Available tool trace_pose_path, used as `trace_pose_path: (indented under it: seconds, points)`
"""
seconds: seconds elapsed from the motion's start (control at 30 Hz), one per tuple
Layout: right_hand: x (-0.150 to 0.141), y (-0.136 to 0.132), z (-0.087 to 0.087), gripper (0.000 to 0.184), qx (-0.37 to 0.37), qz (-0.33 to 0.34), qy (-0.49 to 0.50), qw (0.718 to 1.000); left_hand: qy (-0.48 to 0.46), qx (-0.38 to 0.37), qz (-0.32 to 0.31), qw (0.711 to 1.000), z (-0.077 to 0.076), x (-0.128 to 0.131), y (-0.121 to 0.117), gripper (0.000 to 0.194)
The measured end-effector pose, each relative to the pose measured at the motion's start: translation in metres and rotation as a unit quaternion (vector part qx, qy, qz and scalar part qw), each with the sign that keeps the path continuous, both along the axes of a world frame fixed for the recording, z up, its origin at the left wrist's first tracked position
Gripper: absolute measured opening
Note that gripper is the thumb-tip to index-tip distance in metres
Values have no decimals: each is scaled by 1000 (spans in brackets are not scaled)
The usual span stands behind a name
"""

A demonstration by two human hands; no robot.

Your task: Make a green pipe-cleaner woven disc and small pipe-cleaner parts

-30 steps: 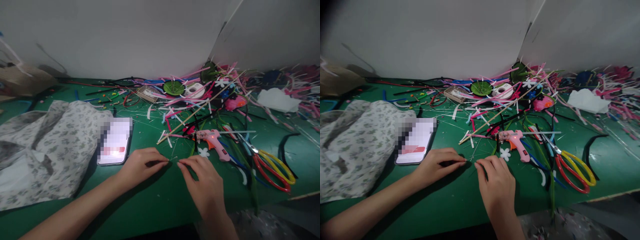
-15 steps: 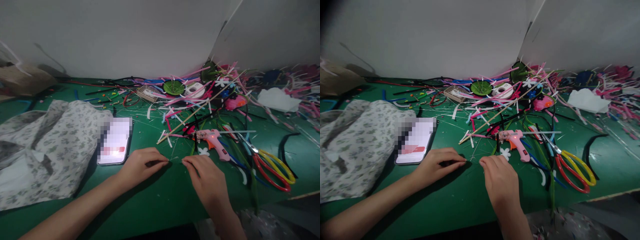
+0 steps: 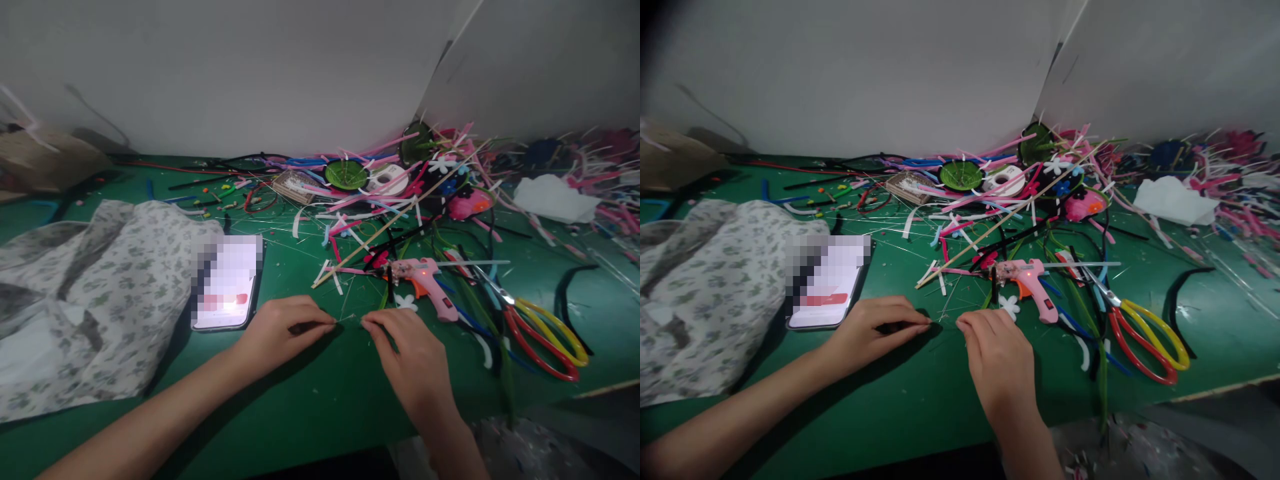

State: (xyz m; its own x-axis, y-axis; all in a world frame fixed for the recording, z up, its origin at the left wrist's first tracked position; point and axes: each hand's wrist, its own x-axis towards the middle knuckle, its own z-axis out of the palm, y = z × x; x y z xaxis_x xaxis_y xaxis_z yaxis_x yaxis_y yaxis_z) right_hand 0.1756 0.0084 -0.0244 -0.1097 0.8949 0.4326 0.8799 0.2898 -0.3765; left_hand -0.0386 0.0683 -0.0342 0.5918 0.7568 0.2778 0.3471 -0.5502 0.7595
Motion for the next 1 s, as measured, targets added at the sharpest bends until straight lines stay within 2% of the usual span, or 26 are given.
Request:
trace_pose_path:
  seconds: [0.1, 0.27, 0.4, 0.5, 0.73, 0.93, 1.0]
  points:
    - [1, -1, 0, 14, 7, -1, 8, 1000, 0, 2, -3, 1000, -1, 0, 0, 14]
    - [0, -10, -2, 7, 67, -17, 37, 997, -1, 3, -5, 1000, -2, 0, 1, 14]
    - [-3, -17, -8, 7, 5, -34, 13, 999, -3, -3, 0, 1000, -2, 0, 1, 14]
    - [-5, -16, -13, 13, -39, -41, -16, 998, -4, -5, 2, 1000, -2, 1, 1, 14]
    - [-8, -19, -16, 27, -47, -48, -71, 995, -6, -14, 2, 1000, -1, 1, -1, 13]
    - [9, -36, -3, 17, -33, -23, -65, 997, -5, -7, 0, 1000, -2, 0, 0, 13]
    - [14, -40, 0, 20, -42, -7, -68, 997, -9, -8, -2, 1000, -3, 0, 0, 13]
